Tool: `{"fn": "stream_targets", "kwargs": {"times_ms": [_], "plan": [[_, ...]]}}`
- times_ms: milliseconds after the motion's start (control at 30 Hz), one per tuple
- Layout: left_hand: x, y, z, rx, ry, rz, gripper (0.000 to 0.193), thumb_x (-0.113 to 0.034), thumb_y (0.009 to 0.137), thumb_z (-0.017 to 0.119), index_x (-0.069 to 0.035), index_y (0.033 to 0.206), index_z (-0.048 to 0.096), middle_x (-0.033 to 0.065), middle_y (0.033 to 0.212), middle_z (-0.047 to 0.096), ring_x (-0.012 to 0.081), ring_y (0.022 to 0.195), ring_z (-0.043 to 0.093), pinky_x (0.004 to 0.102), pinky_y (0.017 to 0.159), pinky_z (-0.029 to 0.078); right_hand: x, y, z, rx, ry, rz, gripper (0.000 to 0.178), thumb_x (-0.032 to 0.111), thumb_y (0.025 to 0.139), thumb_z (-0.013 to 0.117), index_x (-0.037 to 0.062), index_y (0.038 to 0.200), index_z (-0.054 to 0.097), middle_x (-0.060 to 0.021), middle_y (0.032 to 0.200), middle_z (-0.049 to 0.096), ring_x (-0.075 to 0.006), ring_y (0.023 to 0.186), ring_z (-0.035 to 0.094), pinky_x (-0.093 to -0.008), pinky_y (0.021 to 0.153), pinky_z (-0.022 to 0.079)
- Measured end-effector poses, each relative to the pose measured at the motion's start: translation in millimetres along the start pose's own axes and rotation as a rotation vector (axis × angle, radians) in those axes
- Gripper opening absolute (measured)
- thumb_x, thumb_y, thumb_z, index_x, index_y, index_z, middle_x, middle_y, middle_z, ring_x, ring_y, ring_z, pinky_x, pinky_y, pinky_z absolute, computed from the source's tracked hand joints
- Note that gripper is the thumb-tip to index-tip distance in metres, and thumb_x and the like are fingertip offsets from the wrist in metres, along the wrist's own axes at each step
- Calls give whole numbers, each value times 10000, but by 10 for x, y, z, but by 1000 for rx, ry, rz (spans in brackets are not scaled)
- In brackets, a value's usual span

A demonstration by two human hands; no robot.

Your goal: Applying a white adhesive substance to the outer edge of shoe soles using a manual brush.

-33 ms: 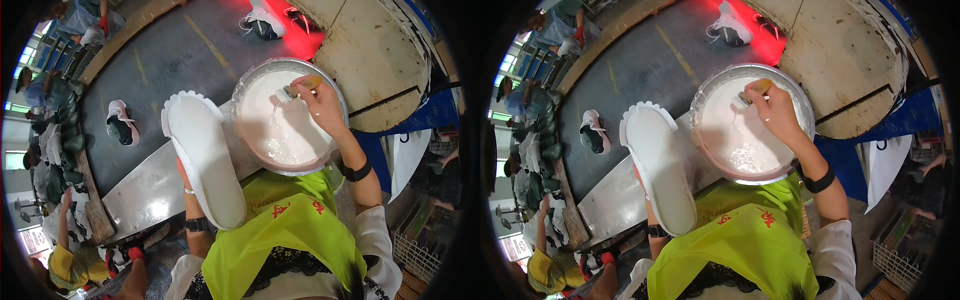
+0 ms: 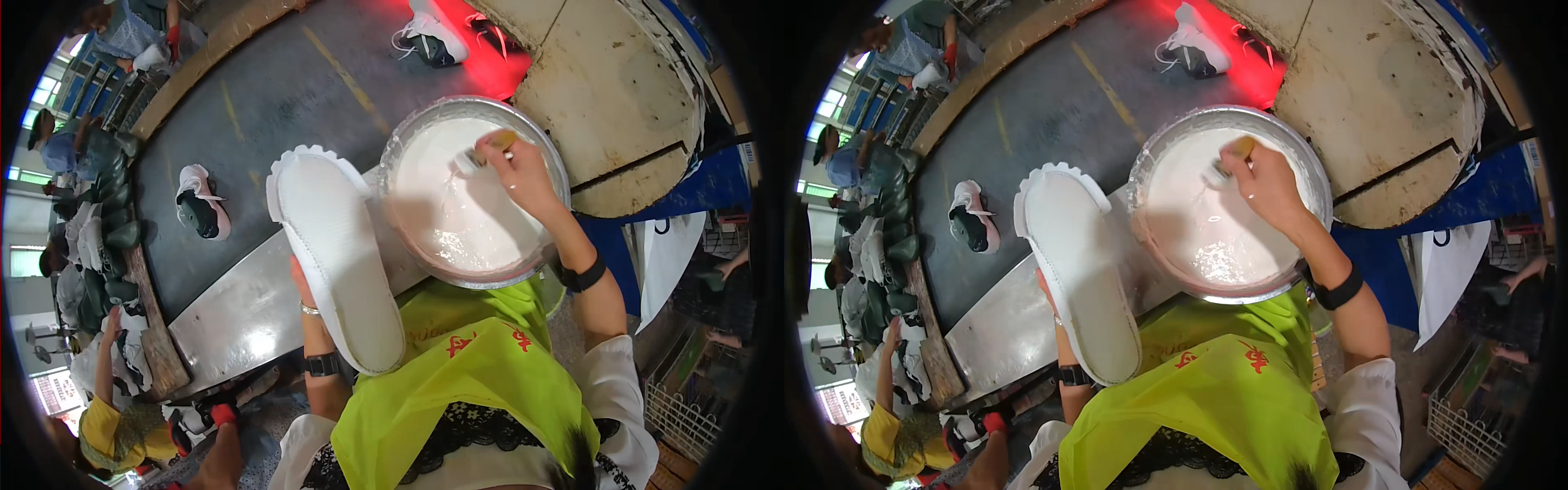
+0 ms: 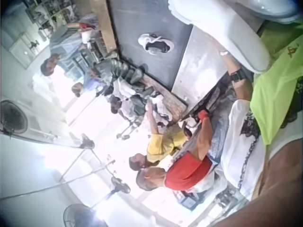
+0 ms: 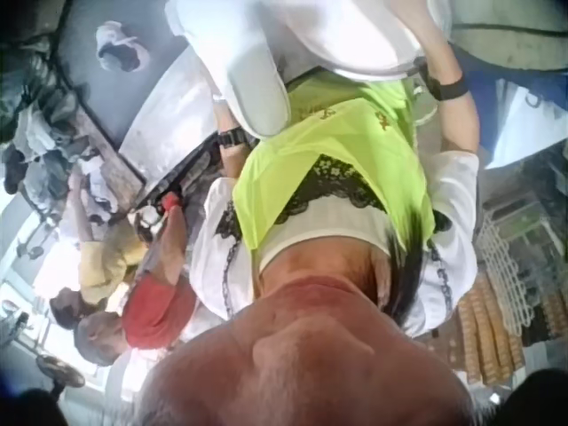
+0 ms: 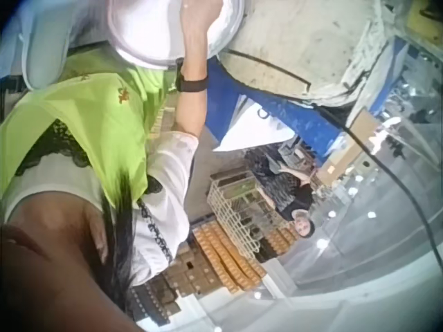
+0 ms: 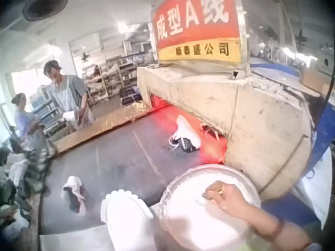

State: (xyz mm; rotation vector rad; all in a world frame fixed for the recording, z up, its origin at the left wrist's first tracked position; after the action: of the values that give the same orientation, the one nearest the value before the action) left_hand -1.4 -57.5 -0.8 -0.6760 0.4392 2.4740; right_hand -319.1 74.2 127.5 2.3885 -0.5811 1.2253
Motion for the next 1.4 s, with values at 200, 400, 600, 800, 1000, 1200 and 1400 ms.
{"fn": "stream_targets", "kwargs": {"times_ms": [200, 400, 600, 800, 1000, 1200, 1400], "plan": [[320, -650, -742, -216, 290, -447, 888, -700, 863, 419, 10, 1394, 374, 197, 1317, 519, 308, 1142, 565, 421, 969, 475, 343, 13, 133, -48, 267, -53, 141, 66, 916, 565, -10, 1003, 646, -70, 891, 670, -136, 802, 625, -271, 741, 490], [447, -460, 104, 11, 191, -579, 879, -691, 854, 468, 14, 1373, 398, 155, 1273, 555, 240, 1105, 589, 373, 937, 493, 1023, -25, 393, 70, 576, -206, 133, 28, 898, 569, -1, 1011, 632, -74, 1017, 650, -139, 886, 613, -274, 792, 480], [403, -303, 277, 74, 358, -573, 868, -677, 856, 484, 8, 1381, 390, 138, 1275, 554, 220, 1115, 580, 359, 945, 485, 1494, -457, 452, 297, 314, -386, 150, 5, 840, 625, 51, 979, 654, -116, 965, 653, -245, 877, 640, -293, 792, 487], [435, -364, 397, 138, 496, -635, 860, -665, 858, 497, 3, 1388, 384, 124, 1277, 553, 203, 1122, 573, 348, 952, 478, 1262, 73, 396, 226, 465, -134, 196, 164, 933, 560, -15, 1000, 606, -61, 839, 656, -94, 771, 592, -248, 703, 482], [358, -530, 280, -61, 393, -675, 845, -644, 864, 508, -1, 1396, 376, 112, 1300, 539, 187, 1170, 540, 334, 987, 447, 936, -192, 345, 129, 346, -81, 182, 118, 927, 557, -35, 964, 647, -93, 891, 668, -166, 803, 640, -279, 725, 496], [291, -584, 251, 28, 303, -673, 898, -696, 830, 503, -7, 1394, 386, 131, 1313, 532, 212, 1163, 551, 362, 985, 450, 1058, -685, 419, 302, 438, -34, 139, 58, 920, 555, -19, 1001, 637, -80, 884, 650, -118, 765, 596, -232, 699, 473], [217, -580, 351, 3, 399, -651, 916, -703, 820, 510, -4, 1397, 375, 129, 1309, 533, 221, 1161, 550, 364, 985, 449, 1300, -234, 516, 81, 288, -322, 125, 36, 880, 602, 9, 998, 632, -142, 889, 676, -191, 799, 670, -293, 718, 511]]}}
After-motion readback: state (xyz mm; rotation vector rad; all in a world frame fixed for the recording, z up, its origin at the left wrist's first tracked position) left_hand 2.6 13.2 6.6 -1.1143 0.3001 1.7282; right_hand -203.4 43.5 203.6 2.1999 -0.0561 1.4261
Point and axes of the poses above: each hand's wrist, its own y-axis towards the middle knuckle, its own z-axis out of the palm, x = y × z, the point moved 8 cm from there along y, towards the middle knuckle
